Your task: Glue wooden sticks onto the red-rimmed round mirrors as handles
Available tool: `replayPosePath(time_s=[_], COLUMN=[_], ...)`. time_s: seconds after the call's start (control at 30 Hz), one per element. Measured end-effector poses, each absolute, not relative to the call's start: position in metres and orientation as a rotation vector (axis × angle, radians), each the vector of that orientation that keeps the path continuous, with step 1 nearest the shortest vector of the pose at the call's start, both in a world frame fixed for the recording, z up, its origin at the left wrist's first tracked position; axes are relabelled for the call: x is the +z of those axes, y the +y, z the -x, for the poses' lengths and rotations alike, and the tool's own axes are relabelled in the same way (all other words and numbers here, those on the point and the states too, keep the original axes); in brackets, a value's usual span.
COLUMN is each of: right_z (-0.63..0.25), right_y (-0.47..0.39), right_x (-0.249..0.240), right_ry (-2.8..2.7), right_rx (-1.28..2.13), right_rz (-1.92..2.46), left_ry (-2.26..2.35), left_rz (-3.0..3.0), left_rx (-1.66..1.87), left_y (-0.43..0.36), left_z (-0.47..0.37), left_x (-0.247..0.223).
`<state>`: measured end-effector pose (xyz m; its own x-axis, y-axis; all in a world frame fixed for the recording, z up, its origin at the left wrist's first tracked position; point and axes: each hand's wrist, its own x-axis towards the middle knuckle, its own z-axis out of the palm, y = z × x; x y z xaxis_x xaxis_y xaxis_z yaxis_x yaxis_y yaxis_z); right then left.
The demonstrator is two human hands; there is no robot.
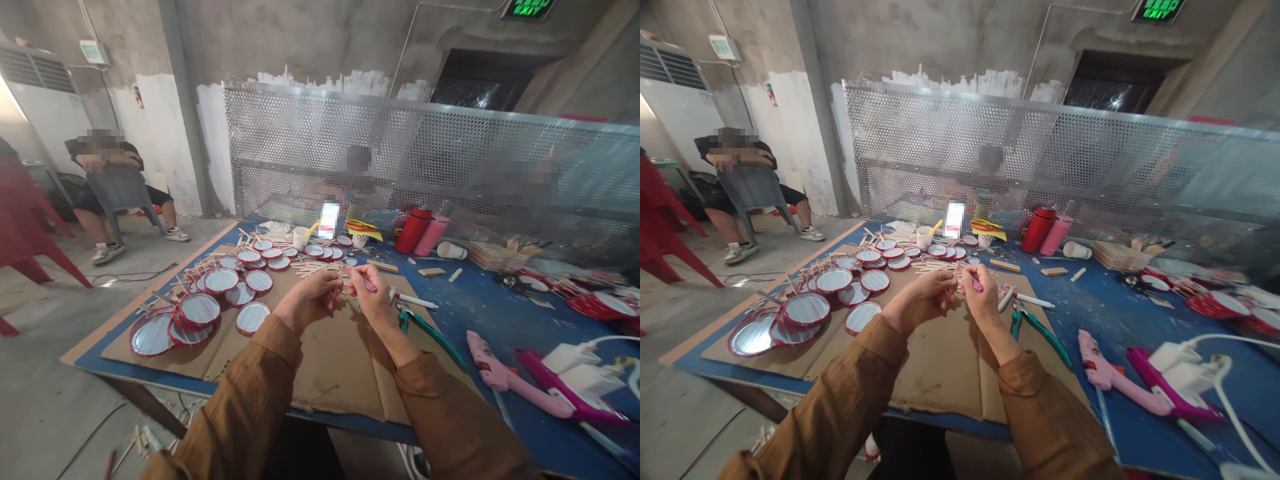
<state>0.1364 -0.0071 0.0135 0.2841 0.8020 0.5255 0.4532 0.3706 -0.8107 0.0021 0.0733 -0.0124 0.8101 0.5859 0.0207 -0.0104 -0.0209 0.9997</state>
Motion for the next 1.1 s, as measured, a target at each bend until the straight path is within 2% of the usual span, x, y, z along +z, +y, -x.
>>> replayPosePath(time_s=[0.53,0.8,1.1], right_z=[-0.133,-0.136,-0.134], right_y=[-0.009,-0.011,-0.007], right_x=[0.016,0.019,0.012], right_ry=[-1.346,-1.27,-1.345], right_rx=[0.434,0.341,0.383], right_rz=[1.263,1.317,1.271], left_ry=[0.481,0.506,0.467], left_rz=[-1.603,-1.438,-1.55], left_rx=[0.457,0.65,0.479], left_y=[0.077,0.063,0.077], left_z=[-0.003,-0.002,-0.003], left_x=[-0.011,-0.015,-0.013])
